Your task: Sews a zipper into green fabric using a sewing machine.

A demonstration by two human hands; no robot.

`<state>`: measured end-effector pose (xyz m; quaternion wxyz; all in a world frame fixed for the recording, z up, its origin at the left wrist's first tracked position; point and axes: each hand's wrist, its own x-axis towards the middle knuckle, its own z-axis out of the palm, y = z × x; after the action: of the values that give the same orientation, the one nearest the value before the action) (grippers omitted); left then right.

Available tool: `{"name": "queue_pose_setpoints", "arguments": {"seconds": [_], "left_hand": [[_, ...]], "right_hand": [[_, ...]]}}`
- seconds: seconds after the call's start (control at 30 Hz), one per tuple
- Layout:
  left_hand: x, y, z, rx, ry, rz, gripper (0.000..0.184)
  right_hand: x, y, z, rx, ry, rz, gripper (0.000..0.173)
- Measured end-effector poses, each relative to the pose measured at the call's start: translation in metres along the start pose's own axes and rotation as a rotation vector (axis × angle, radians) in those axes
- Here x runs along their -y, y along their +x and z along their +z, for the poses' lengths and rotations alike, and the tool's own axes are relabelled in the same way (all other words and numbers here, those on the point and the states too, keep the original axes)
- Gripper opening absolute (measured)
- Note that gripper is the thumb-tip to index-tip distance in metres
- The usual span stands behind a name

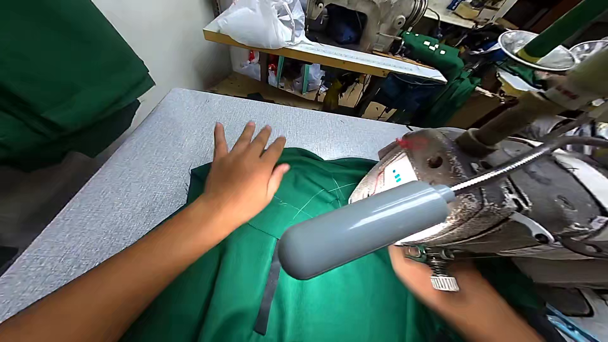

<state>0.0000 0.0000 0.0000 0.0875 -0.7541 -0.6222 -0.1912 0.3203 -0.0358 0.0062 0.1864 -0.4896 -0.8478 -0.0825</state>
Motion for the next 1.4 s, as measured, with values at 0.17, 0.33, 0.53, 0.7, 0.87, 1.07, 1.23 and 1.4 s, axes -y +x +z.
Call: {"name": "queue_pose_setpoints", "arguments": {"seconds": [0.17, 0.33, 0.53, 0.7, 0.87, 1.07, 1.23, 1.4], "left_hand": [[0.0, -0.079, 0.0, 0.375, -0.289, 0.388, 0.065], [0.044, -0.07, -0.027, 0.213, -0.051, 0.137, 0.069], [0.0, -0.111, -0.025, 0.142, -0.186, 0.204, 0.065], [-0.014, -0.11, -0.008, 0.347, -0.08, 0.158, 0.083], [-0.072, -0.136, -0.051, 0.618, -0.169, 0.009, 0.085], [-0.031, -0.123, -0.016, 0.3, -0.087, 0.111, 0.078], [-0.022, -0.097, -0.036, 0.162, 0.119, 0.131, 0.066], [-0.057, -0.111, -0.013, 0.279, -0.179, 0.339, 0.071]], "right_hand": [[0.032, -0.055, -0.012, 0.581, 0.219, -0.026, 0.076], [-0.046, -0.058, -0.013, 0.562, 0.121, -0.413, 0.073], [-0.01, -0.056, -0.041, 0.538, 0.206, -0.112, 0.074], [-0.03, -0.055, 0.008, 0.456, 0.057, -0.103, 0.087], [-0.084, -0.05, -0.008, 0.359, -0.084, -0.379, 0.079], [0.02, -0.071, -0.045, 0.52, 0.297, -0.263, 0.065], [0.059, -0.099, -0.026, 0.566, 0.394, -0.278, 0.072], [0.04, -0.078, -0.021, 0.394, 0.261, -0.247, 0.064]]}}
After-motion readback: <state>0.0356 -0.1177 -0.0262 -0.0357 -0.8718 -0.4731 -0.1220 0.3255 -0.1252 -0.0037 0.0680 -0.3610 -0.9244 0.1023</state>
